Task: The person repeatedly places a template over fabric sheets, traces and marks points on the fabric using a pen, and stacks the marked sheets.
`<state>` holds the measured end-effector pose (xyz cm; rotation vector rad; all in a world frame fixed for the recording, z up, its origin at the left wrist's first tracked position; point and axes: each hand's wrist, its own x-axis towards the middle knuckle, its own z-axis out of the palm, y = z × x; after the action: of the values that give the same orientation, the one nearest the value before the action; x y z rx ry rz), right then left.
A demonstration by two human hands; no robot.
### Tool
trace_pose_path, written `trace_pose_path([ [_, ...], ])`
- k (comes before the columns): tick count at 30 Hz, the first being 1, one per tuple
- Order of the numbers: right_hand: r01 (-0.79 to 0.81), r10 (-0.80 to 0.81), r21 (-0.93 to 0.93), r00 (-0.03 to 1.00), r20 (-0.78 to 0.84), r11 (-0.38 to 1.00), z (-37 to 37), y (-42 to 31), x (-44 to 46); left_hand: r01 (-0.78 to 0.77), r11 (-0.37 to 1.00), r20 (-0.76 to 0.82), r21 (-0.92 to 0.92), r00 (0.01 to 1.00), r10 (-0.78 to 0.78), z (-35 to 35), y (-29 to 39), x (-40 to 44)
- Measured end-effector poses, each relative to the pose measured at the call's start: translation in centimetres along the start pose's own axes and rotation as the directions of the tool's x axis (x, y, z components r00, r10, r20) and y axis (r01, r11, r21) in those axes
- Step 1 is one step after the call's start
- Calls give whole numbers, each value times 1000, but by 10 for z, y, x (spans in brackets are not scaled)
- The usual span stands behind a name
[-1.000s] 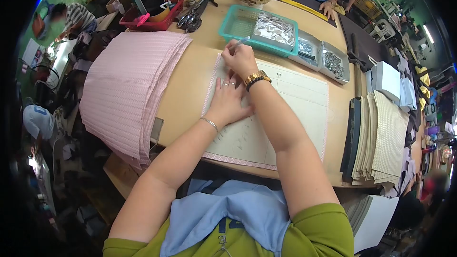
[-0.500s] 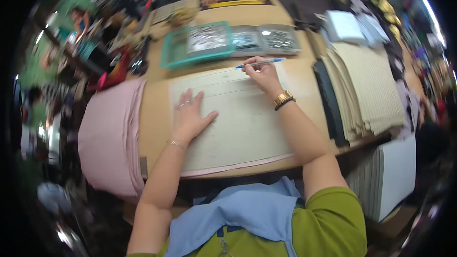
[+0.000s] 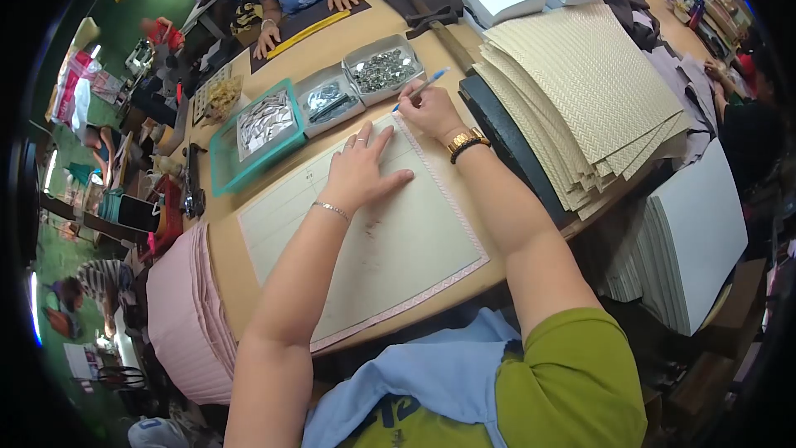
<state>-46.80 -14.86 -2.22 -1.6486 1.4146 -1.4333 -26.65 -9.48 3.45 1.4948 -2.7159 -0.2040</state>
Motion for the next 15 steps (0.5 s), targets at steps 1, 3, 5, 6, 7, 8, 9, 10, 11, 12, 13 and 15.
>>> trace_pose_path([
  [1,12,-12,-4,1000,7,1000,0,-1,-1,15,1000,41,6,999,-15,-3,3,3],
  [3,31,-31,-4,999,27,1000,2,0,-2,24,1000,79,4,997,-24,-2,5,9],
  [5,34,-33,-26,999,26,999,3,1,-2,11,1000,75,-11,997,-10,0,1,12],
  [6,37,-36,-37,999,26,999,3,3,-2,12,1000,81,-20,997,-10,1,2,12],
  [7,45,-44,-22,999,25,999,5,5,-1,14,999,83,-29,996,-11,0,2,12],
  [8,51,-51,-22,998,23,998,5,6,0,17,999,84,-37,996,-14,0,2,11],
  [9,59,-58,-24,998,21,998,5,7,0,20,999,78,-29,997,-18,0,2,11],
  [10,66,-65,-27,998,18,997,5,8,-1,22,1000,71,-22,997,-21,0,3,10],
  [11,59,-58,-20,998,30,998,5,8,-2,22,1000,64,-15,998,-22,0,3,10],
  [12,52,-52,-15,998,41,999,4,6,-3,24,1000,65,-16,998,-23,1,4,10],
  [13,47,-46,-11,998,52,999,2,4,-3,25,1000,65,-18,998,-24,1,3,10],
  [15,46,-45,-42,998,32,998,2,-1,-3,29,999,68,-23,997,-27,3,2,10],
])
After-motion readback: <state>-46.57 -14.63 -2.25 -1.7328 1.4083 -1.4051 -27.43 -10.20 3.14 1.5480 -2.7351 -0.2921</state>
